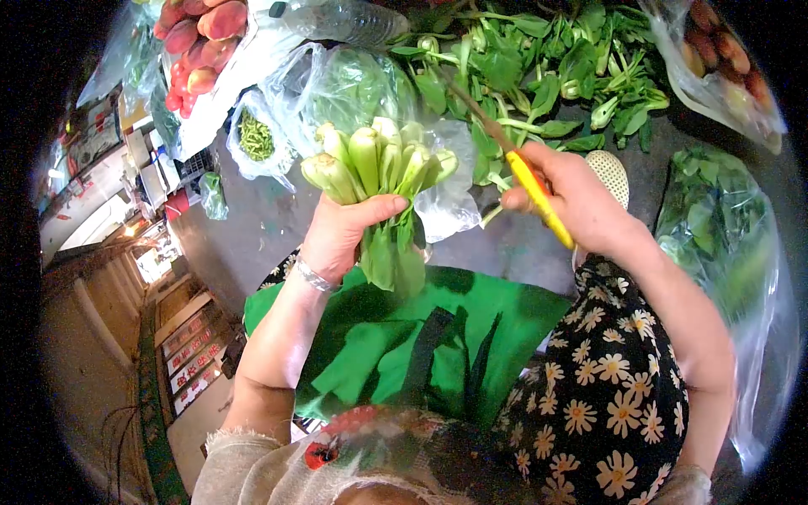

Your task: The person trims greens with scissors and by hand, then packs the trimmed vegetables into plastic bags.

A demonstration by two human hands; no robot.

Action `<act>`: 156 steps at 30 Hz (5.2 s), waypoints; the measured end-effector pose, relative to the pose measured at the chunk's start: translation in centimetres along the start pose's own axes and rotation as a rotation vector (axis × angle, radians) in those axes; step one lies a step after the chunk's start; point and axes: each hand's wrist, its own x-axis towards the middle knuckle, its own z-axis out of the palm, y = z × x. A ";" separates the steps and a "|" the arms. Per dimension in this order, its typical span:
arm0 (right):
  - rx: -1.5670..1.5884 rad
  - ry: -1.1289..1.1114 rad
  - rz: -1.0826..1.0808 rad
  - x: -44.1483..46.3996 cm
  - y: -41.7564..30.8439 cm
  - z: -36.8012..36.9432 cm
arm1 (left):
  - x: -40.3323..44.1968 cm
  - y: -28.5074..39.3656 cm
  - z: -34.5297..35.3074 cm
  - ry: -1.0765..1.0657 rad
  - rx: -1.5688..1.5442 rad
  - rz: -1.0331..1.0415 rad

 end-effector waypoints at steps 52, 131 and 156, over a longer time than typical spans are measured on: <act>-0.695 0.041 -0.284 -1.1 -3.1 -0.1 | 0.1 -1.4 -0.8 0.066 1.026 0.234; 0.612 -0.282 -0.205 3.4 -4.5 2.9 | -0.1 1.7 4.2 -0.101 -0.122 0.148; 0.896 0.302 -0.708 -22.0 -10.3 -0.7 | -3.7 4.8 7.5 -0.425 -0.010 0.194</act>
